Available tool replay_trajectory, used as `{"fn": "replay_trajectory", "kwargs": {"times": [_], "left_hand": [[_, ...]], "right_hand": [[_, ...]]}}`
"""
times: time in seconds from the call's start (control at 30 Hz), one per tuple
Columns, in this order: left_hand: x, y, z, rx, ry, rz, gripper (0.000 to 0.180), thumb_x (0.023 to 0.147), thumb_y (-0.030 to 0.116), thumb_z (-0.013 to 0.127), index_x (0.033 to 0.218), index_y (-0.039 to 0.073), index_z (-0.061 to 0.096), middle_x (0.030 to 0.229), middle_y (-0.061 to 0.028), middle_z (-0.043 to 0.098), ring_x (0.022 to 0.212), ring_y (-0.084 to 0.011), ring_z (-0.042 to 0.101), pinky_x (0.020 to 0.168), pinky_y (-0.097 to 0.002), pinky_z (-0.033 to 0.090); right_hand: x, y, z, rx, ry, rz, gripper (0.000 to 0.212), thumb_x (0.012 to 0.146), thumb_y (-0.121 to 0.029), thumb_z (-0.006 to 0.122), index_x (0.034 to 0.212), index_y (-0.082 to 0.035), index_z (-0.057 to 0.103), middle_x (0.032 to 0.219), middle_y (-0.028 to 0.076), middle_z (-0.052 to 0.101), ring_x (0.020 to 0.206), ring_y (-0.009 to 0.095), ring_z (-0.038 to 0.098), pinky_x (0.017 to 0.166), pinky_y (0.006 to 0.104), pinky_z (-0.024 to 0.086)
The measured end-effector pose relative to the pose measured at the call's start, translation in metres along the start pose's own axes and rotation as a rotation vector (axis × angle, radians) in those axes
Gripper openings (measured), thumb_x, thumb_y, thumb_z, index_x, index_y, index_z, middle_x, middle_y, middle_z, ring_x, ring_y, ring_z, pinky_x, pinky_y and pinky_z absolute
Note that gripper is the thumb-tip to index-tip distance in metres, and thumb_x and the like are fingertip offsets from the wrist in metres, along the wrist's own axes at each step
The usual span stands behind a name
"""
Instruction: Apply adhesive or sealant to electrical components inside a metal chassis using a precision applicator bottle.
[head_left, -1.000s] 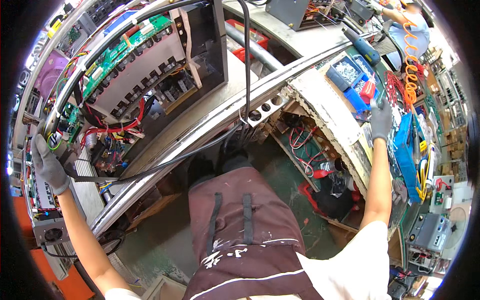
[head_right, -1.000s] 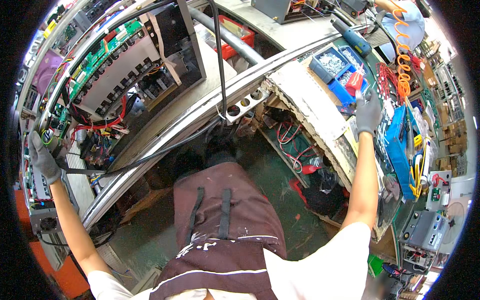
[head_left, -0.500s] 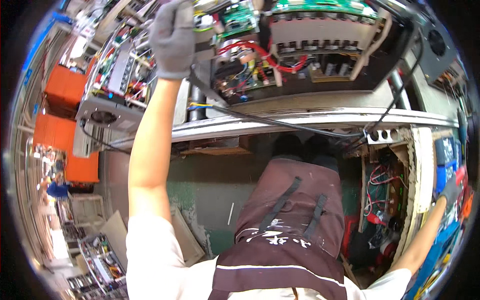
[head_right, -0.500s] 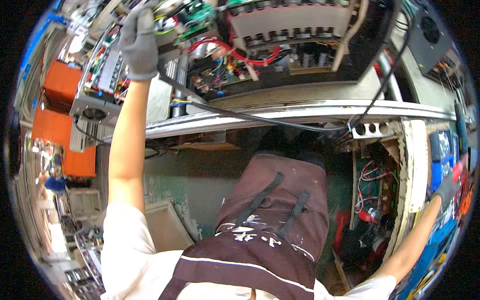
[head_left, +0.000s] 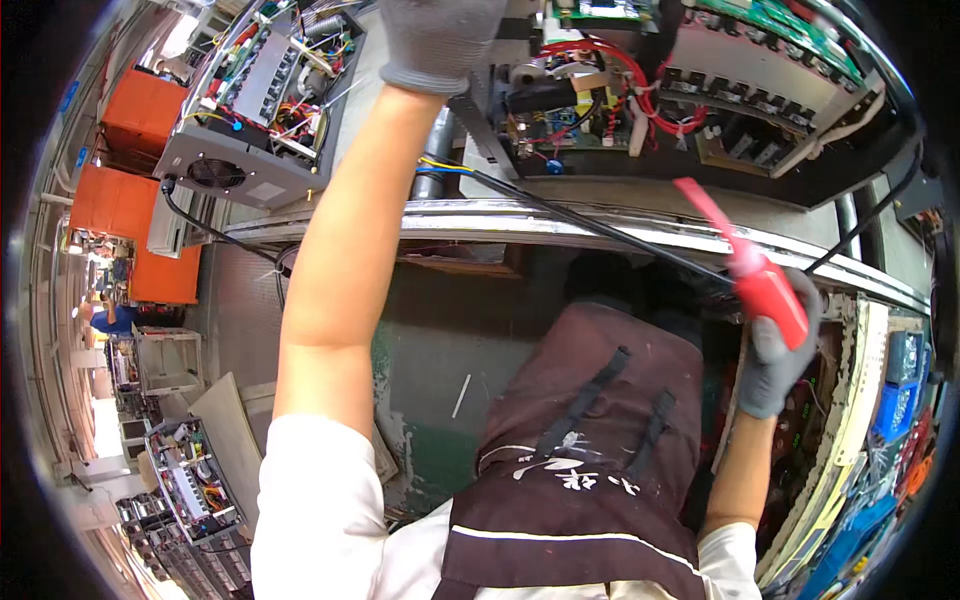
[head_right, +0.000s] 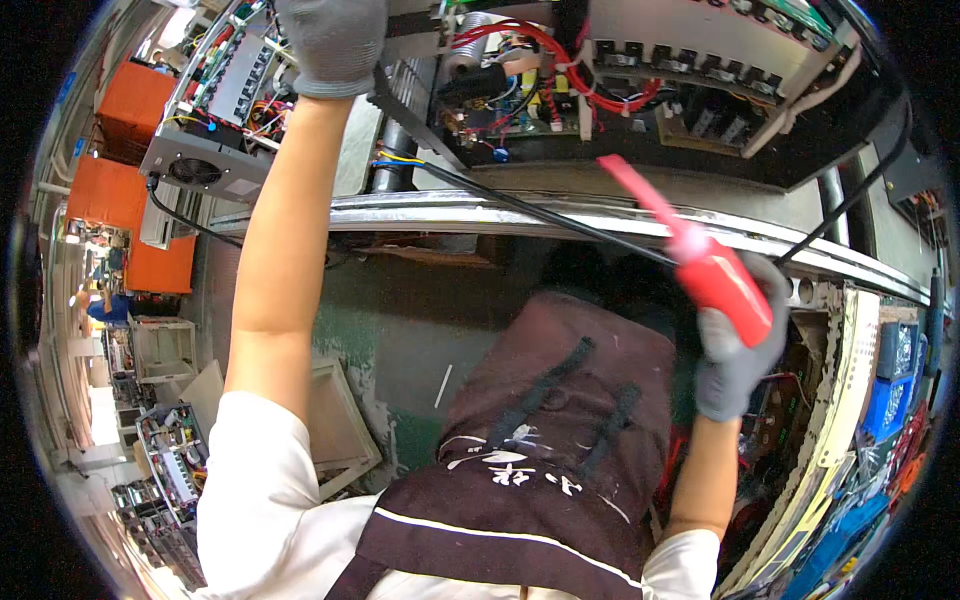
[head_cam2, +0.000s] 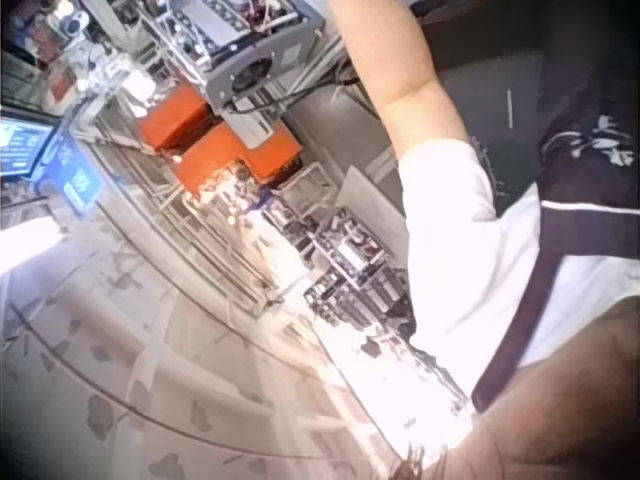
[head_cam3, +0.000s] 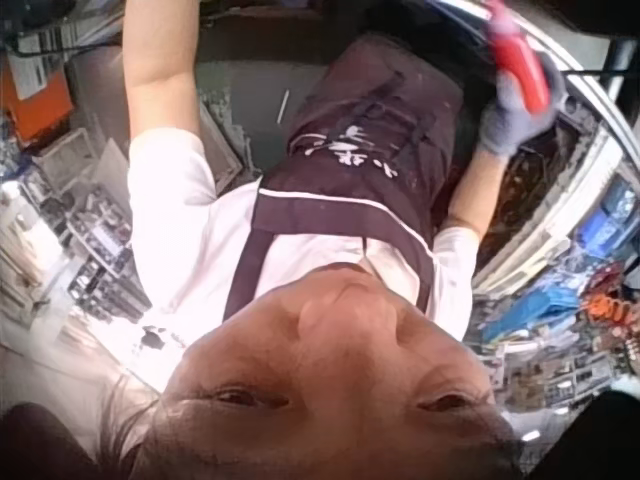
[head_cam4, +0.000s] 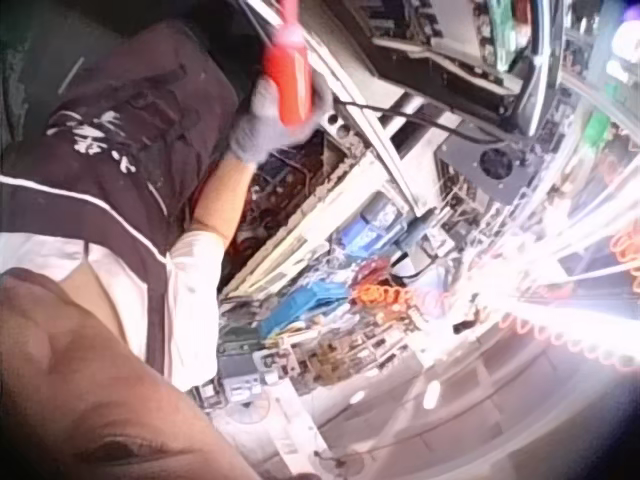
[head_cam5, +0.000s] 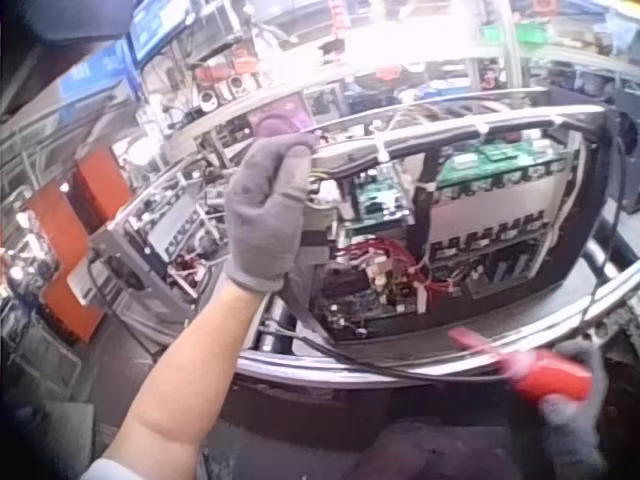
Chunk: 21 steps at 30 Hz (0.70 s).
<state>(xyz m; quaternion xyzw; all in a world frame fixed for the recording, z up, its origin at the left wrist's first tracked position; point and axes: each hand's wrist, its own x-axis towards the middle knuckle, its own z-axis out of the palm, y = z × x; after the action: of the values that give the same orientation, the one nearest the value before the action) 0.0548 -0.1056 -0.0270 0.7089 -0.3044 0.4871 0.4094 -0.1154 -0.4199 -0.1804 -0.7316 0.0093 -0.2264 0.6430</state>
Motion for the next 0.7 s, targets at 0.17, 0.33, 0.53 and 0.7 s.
{"fn": "replay_trajectory", "kwargs": {"times": [0.17,0.33,0.53,0.7], "left_hand": [[-0.001,-0.003,-0.001,0.054,0.007,0.037,0.009,0.092,0.005,0.058,0.097,0.0,0.063,0.086,-0.0037,0.06,0.082,-0.0127,0.056,0.077,-0.0256,0.046],[-0.002,-0.003,-0.004,-0.07,0.054,0.08,0.01,0.09,0.007,0.06,0.097,0.0,0.063,0.087,-0.0101,0.063,0.08,-0.0199,0.061,0.074,-0.0303,0.048],[0.0,-0.01,-0.006,-0.076,0.106,0.212,0.007,0.087,0.006,0.062,0.092,0.001,0.063,0.083,-0.0143,0.062,0.078,-0.0304,0.061,0.072,-0.0354,0.048],[-0.002,-0.014,-0.007,-0.048,0.072,0.237,0.007,0.087,0.006,0.062,0.092,0.0,0.063,0.083,-0.0146,0.062,0.079,-0.0306,0.061,0.072,-0.0356,0.048]], "right_hand": [[-0.002,-0.013,0.082,0.295,-0.075,0.109,0.058,0.069,-0.019,0.083,0.115,-0.002,0.053,0.108,0.005,0.056,0.098,0.015,0.056,0.091,0.0291,0.045],[0.003,-0.012,0.118,0.11,-0.082,0.025,0.056,0.07,-0.015,0.083,0.116,-0.002,0.053,0.111,0.007,0.056,0.099,0.016,0.056,0.091,0.0299,0.045],[0.009,-0.008,0.152,-0.115,-0.113,-0.302,0.053,0.068,-0.008,0.082,0.112,-0.001,0.053,0.104,0.01,0.056,0.093,0.02,0.057,0.084,0.0307,0.046],[0.019,-0.004,0.174,-0.154,-0.128,-0.405,0.048,0.068,-0.007,0.083,0.107,-0.002,0.054,0.095,0.01,0.055,0.086,0.022,0.057,0.077,0.0309,0.047]]}}
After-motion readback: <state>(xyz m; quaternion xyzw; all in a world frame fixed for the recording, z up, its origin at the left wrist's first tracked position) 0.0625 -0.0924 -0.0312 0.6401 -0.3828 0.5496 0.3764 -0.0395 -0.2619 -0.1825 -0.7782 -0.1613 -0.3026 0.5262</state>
